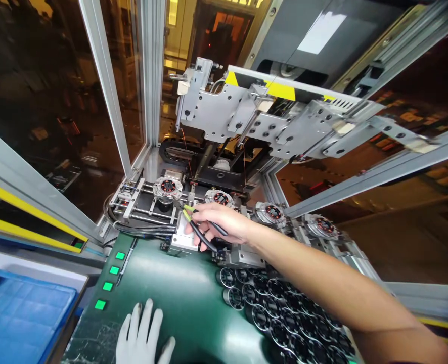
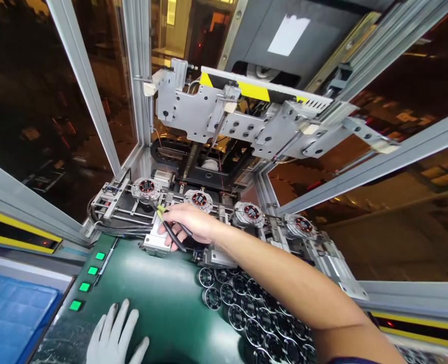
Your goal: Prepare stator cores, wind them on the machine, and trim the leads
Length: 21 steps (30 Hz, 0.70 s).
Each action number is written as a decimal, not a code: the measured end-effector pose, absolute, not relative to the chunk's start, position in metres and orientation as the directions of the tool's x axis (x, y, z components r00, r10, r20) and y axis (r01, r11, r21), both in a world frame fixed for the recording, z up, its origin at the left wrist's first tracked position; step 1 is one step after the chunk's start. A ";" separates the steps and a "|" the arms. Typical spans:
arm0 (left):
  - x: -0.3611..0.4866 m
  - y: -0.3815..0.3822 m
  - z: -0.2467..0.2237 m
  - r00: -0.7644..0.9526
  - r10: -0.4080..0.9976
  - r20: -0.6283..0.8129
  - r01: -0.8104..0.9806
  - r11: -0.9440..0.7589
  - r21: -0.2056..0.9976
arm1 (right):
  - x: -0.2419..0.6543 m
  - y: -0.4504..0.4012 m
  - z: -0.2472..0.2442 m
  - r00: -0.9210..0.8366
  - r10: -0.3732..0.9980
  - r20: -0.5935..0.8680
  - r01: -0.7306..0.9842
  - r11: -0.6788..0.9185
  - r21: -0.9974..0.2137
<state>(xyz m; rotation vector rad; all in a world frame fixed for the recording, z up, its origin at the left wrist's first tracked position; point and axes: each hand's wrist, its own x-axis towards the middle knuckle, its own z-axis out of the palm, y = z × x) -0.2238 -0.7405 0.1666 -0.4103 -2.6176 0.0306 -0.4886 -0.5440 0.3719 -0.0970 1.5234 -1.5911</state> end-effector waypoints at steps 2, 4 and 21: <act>-0.224 -0.741 0.166 -0.834 0.299 0.464 0.287 0.953 -0.097 | -0.490 -0.545 0.371 -0.594 -0.622 -0.510 0.543 0.158 -0.825; -0.223 -0.740 0.165 -0.836 0.295 0.463 0.283 0.954 -0.097 | -0.490 -0.545 0.371 -0.597 -0.616 -0.514 0.550 0.152 -0.821; -0.222 -0.746 0.157 -0.856 0.291 0.427 0.274 0.956 -0.102 | -0.441 -0.510 0.400 -0.343 -0.810 -0.476 0.288 0.392 -0.874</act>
